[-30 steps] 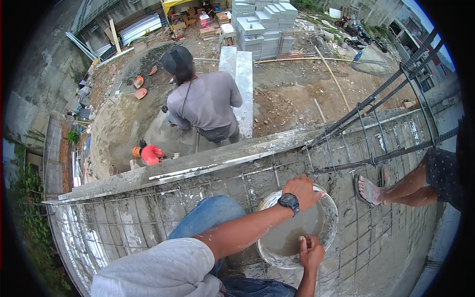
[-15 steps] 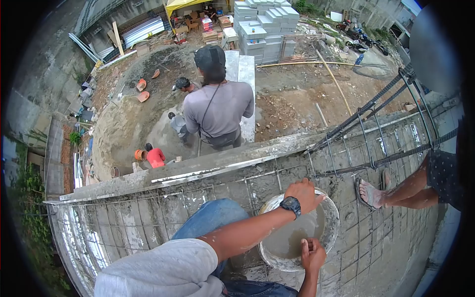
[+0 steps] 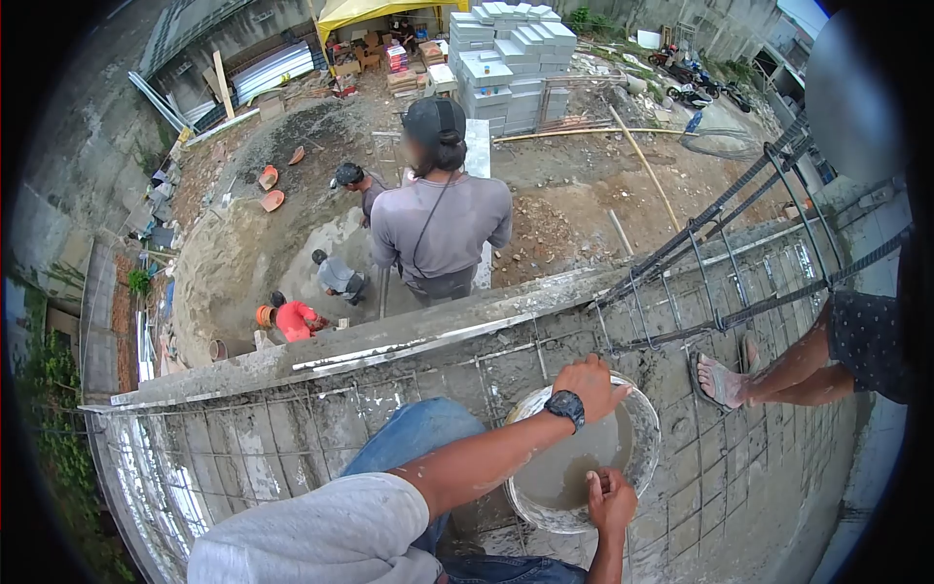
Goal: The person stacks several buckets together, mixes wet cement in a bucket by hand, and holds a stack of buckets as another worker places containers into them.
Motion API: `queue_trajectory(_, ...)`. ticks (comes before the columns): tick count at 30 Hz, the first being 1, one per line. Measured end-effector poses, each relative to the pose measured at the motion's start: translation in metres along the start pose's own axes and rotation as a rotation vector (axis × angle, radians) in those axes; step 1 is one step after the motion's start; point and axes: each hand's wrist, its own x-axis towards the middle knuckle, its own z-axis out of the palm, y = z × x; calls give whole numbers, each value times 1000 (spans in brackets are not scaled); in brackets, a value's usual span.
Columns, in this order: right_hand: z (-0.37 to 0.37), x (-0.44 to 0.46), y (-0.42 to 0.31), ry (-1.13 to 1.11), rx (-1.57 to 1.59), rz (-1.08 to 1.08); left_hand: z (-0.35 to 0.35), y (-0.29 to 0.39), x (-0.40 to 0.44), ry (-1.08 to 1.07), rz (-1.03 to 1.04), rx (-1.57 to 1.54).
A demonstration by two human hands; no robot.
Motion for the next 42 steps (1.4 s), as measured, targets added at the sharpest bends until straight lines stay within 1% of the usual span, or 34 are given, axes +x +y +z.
queue_trajectory(3, -1, 1, -2, -28, 26, 18, -2, 0, 1, -44, -8, 8)
queue_trajectory(4, -2, -1, -5, -34, 43, 43, 2, -5, 0, -11, -12, 18)
queue_trajectory(5, 0, -2, -2, -53, 37, 10, 7, -5, 1, 12, 20, 23)
queue_trajectory(6, 0, -2, 3, -33, 25, 1, 2, 1, -1, -10, -16, 29)
queue_trajectory(8, -13, -2, -11, -94, -125, 32, -4, 4, 1, -54, -11, 52)
queue_trajectory(9, -14, -2, -10, -111, -150, 33, 1, 3, 2, -18, -1, 98)
queue_trajectory(10, -13, -1, -6, -138, -175, 25, -2, 4, 1, -26, 3, 108)
queue_trajectory(12, -10, -1, 2, -193, -143, 41, -2, 5, 0, -32, 4, 126)
queue_trajectory(14, -14, -2, 1, -192, -129, -23, -2, 6, 0, -22, 0, 153)
queue_trajectory(17, -21, -5, -11, -213, -122, 13, 3, -1, -2, -11, 7, 179)
queue_trajectory(20, -12, -1, -1, -242, -133, 15, 6, 3, 1, 4, 10, 192)
queue_trajectory(21, -17, -2, -6, -245, -96, 42, 5, 1, 1, -12, 5, 187)
queue_trajectory(24, -12, -1, 0, -209, -32, 33, 7, 2, 2, -15, -6, 185)
queue_trajectory(27, 3, 6, 14, -179, 230, 64, 4, 4, 6, -14, 2, 188)
queue_trajectory(29, 14, 18, 18, -231, 693, 277, 6, 2, 4, -9, -16, 188)
queue_trajectory(31, 0, 22, -10, -213, 1130, 501, 4, 1, 5, -42, -30, 133)
queue_trajectory(33, 9, 28, -14, -198, 1228, 527, -6, 5, 2, -55, -36, 49)
queue_trajectory(35, 16, 31, -18, -193, 1223, 554, -9, 2, 2, -79, -44, -30)
queue_trajectory(37, 26, 33, -17, -176, 1130, 574, 1, -4, 2, -29, -45, -33)
queue_trajectory(38, 34, 35, -16, -193, 1018, 538, 4, -4, 2, -8, -26, -46)
queue_trajectory(40, 43, 31, -2, -172, 804, 472, 2, -2, 4, -44, -53, -51)
queue_trajectory(41, 55, 30, 8, -116, 666, 294, 2, -1, 3, -66, -55, -53)
queue_trajectory(42, 56, 30, 9, -142, 685, 357, 2, -1, 5, -66, -53, -67)
